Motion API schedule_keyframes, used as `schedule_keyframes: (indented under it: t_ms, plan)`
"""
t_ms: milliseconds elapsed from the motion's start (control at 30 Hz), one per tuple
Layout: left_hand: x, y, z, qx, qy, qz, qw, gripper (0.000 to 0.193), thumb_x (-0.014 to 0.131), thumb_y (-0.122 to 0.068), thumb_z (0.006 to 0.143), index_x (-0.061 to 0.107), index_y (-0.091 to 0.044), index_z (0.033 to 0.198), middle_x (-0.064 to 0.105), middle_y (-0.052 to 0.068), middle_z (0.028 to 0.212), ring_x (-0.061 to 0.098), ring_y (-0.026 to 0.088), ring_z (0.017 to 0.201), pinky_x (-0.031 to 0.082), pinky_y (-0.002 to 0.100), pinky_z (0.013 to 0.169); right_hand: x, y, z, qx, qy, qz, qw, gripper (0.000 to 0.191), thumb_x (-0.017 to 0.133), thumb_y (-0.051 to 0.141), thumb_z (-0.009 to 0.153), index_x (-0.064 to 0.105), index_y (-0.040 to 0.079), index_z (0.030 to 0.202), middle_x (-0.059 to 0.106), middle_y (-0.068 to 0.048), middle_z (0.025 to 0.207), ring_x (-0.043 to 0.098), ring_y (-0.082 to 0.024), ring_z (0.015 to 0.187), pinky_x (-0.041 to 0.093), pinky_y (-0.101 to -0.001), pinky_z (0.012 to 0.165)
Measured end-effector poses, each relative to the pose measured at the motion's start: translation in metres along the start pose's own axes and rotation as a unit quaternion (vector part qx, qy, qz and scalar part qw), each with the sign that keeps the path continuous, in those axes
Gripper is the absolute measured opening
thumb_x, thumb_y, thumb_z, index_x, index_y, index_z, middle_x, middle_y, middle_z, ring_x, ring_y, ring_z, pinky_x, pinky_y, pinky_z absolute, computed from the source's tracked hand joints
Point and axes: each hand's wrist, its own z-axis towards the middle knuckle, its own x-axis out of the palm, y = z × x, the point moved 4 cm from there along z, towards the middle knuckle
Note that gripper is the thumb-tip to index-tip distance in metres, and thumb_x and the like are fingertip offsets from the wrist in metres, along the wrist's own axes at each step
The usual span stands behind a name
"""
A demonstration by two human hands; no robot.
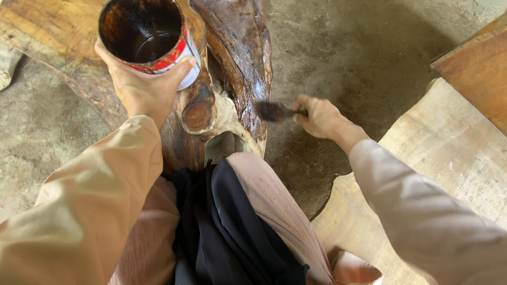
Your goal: The person applies dark varnish to a large, irregular wooden object using a brush. They hold a can of varnish in one hand and repeatedly dip the brush to coat the surface, working on the side and underside of the object.
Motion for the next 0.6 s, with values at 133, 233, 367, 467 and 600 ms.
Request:
schedule_keyframes:
  t_ms: [133, 233, 367, 467, 600]
  plan:
    - [-0.002, 0.004, 0.000, -0.067, 0.011, -0.005, 0.998, 0.112, 0.108, -0.028, 0.071, 0.029, -0.010, 0.149, 0.058, 0.012, 0.144, 0.059, 0.027, 0.137, 0.048, 0.041, 0.119, 0.013, 0.007, -0.015, -0.081, 0.014, -0.121, 0.989, 0.021, 0.070, 0.034, 0.094, 0.067, 0.020, 0.110, 0.072, -0.009, 0.100, 0.067, -0.027, 0.095, 0.052, -0.0451, 0.086]
    - [-0.006, -0.003, 0.000, -0.041, -0.005, 0.012, 0.999, 0.112, 0.112, -0.029, 0.073, 0.030, -0.010, 0.147, 0.058, 0.013, 0.142, 0.059, 0.028, 0.135, 0.047, 0.042, 0.117, -0.005, 0.017, -0.016, -0.047, -0.012, -0.026, 0.998, 0.020, 0.069, 0.027, 0.095, 0.068, 0.017, 0.113, 0.075, -0.011, 0.097, 0.071, -0.028, 0.088, 0.056, -0.0438, 0.081]
    - [-0.013, -0.015, 0.002, -0.009, -0.004, 0.003, 1.000, 0.109, 0.110, -0.024, 0.072, 0.032, -0.010, 0.147, 0.058, 0.014, 0.142, 0.059, 0.029, 0.135, 0.047, 0.042, 0.117, -0.035, 0.047, -0.014, -0.016, -0.126, 0.071, 0.989, 0.023, 0.061, 0.022, 0.101, 0.059, 0.014, 0.122, 0.073, -0.015, 0.096, 0.071, -0.030, 0.083, 0.056, -0.0457, 0.076]
    - [-0.014, -0.020, 0.001, -0.044, 0.007, -0.032, 0.998, 0.108, 0.110, -0.028, 0.072, 0.033, -0.011, 0.145, 0.060, 0.014, 0.141, 0.061, 0.028, 0.134, 0.049, 0.042, 0.118, -0.025, 0.055, -0.020, -0.012, -0.090, 0.102, 0.991, 0.022, 0.058, 0.017, 0.100, 0.058, 0.013, 0.122, 0.072, -0.015, 0.098, 0.072, -0.029, 0.082, 0.060, -0.0443, 0.073]
    - [-0.020, -0.023, 0.004, -0.043, 0.006, -0.005, 0.999, 0.110, 0.109, -0.030, 0.072, 0.031, -0.010, 0.146, 0.059, 0.017, 0.141, 0.059, 0.032, 0.133, 0.048, 0.045, 0.115, 0.014, 0.023, -0.039, 0.025, 0.013, 0.058, 0.998, 0.024, 0.059, 0.026, 0.101, 0.059, 0.017, 0.124, 0.073, -0.011, 0.106, 0.073, -0.028, 0.088, 0.056, -0.0453, 0.084]
